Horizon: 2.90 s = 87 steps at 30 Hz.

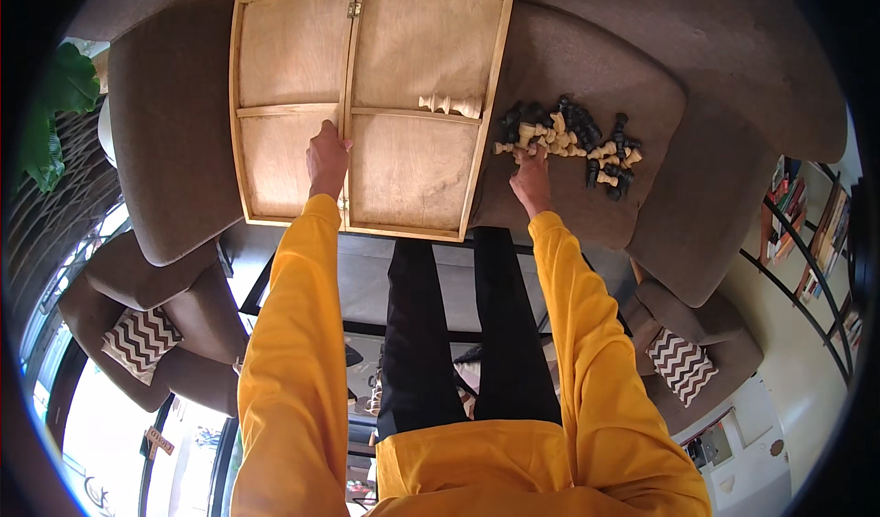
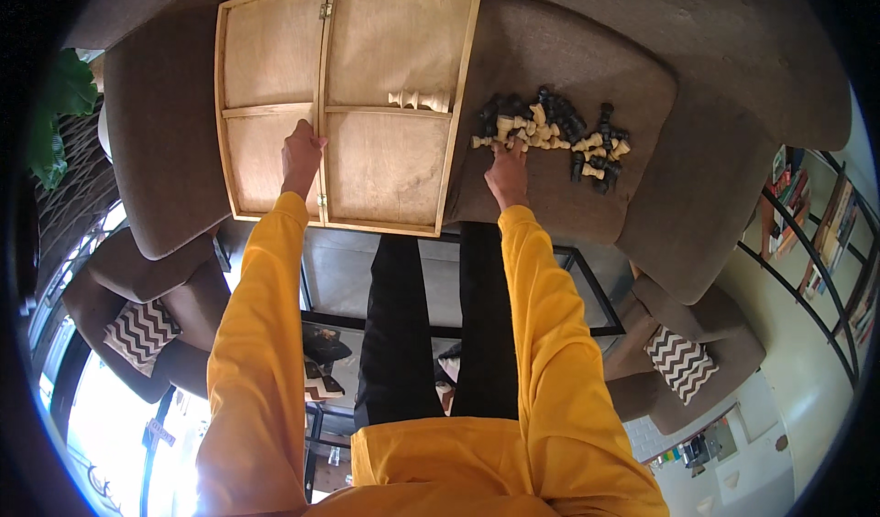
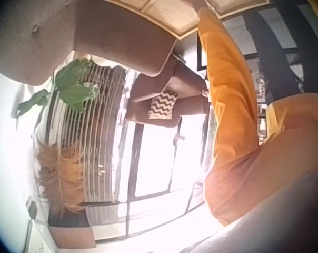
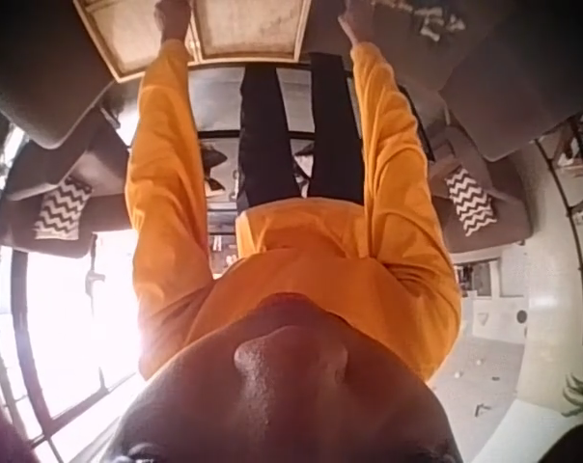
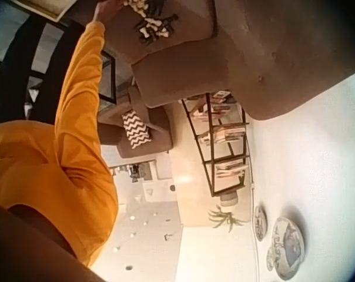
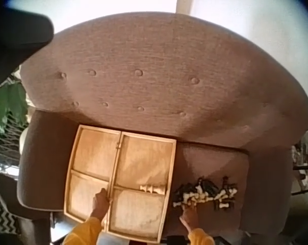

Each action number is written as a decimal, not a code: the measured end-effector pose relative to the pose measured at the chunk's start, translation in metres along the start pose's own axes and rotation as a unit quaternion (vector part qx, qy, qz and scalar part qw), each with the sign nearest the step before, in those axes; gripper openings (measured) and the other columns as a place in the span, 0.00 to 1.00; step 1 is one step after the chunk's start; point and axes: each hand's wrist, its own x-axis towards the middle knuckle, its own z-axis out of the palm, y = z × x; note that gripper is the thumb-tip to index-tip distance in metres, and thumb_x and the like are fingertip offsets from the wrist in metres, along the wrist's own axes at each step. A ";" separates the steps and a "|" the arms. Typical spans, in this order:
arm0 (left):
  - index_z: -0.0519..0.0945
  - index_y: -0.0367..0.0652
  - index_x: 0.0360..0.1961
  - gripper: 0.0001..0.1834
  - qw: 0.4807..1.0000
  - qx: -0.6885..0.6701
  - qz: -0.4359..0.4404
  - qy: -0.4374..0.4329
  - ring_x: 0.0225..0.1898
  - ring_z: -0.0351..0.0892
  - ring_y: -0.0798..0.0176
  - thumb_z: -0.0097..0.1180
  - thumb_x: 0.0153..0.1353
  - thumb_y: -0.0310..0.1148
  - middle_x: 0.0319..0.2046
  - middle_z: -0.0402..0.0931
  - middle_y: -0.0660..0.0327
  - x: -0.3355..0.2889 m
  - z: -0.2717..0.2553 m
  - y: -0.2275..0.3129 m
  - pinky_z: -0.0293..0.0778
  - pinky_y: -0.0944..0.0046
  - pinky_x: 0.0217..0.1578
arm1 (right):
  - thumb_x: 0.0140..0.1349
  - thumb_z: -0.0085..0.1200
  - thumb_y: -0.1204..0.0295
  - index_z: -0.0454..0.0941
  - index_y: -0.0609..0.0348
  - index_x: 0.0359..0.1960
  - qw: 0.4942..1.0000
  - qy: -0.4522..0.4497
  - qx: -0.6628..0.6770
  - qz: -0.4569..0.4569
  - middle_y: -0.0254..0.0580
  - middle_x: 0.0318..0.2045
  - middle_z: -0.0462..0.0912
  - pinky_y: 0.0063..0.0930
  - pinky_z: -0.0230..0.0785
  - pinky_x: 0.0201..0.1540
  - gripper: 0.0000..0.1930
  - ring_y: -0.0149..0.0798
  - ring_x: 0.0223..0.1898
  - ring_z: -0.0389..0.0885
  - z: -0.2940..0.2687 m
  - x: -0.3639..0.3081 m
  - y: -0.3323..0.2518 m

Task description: Arranging pillows on furniture and placing chess pieces into a wooden board in a cafe setting.

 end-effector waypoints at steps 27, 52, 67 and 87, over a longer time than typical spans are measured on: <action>0.67 0.40 0.41 0.14 0.997 0.066 -0.029 -0.028 0.39 0.78 0.40 0.57 0.56 0.29 0.35 0.77 0.45 0.002 0.001 0.010 0.74 0.48 0.37 | 0.52 0.59 0.68 0.75 0.58 0.35 0.921 0.283 0.211 -0.166 0.40 0.34 0.75 0.38 0.58 0.49 0.11 0.43 0.44 0.68 -0.121 0.040 -0.141; 0.65 0.42 0.47 0.19 0.997 0.078 -0.011 -0.023 0.39 0.78 0.40 0.57 0.57 0.33 0.37 0.74 0.44 -0.002 0.001 0.006 0.74 0.48 0.37 | 0.58 0.53 0.70 0.80 0.50 0.43 0.964 0.112 0.069 -0.231 0.42 0.34 0.77 0.36 0.68 0.45 0.11 0.45 0.40 0.73 -0.087 0.074 -0.146; 0.65 0.42 0.46 0.18 0.996 0.080 -0.010 -0.028 0.39 0.77 0.39 0.57 0.57 0.32 0.37 0.75 0.44 0.002 0.005 0.002 0.74 0.47 0.37 | 0.54 0.47 0.83 0.76 0.55 0.45 0.937 0.200 0.285 0.025 0.48 0.38 0.71 0.28 0.68 0.46 0.17 0.44 0.39 0.75 -0.045 0.046 -0.021; 0.65 0.40 0.42 0.16 0.996 0.077 -0.019 -0.048 0.39 0.77 0.39 0.57 0.57 0.31 0.36 0.76 0.44 0.002 0.002 0.007 0.74 0.47 0.37 | 0.48 0.55 0.79 0.72 0.58 0.43 0.990 0.021 -0.020 -0.135 0.49 0.36 0.75 0.38 0.72 0.44 0.18 0.50 0.41 0.75 0.014 0.025 -0.011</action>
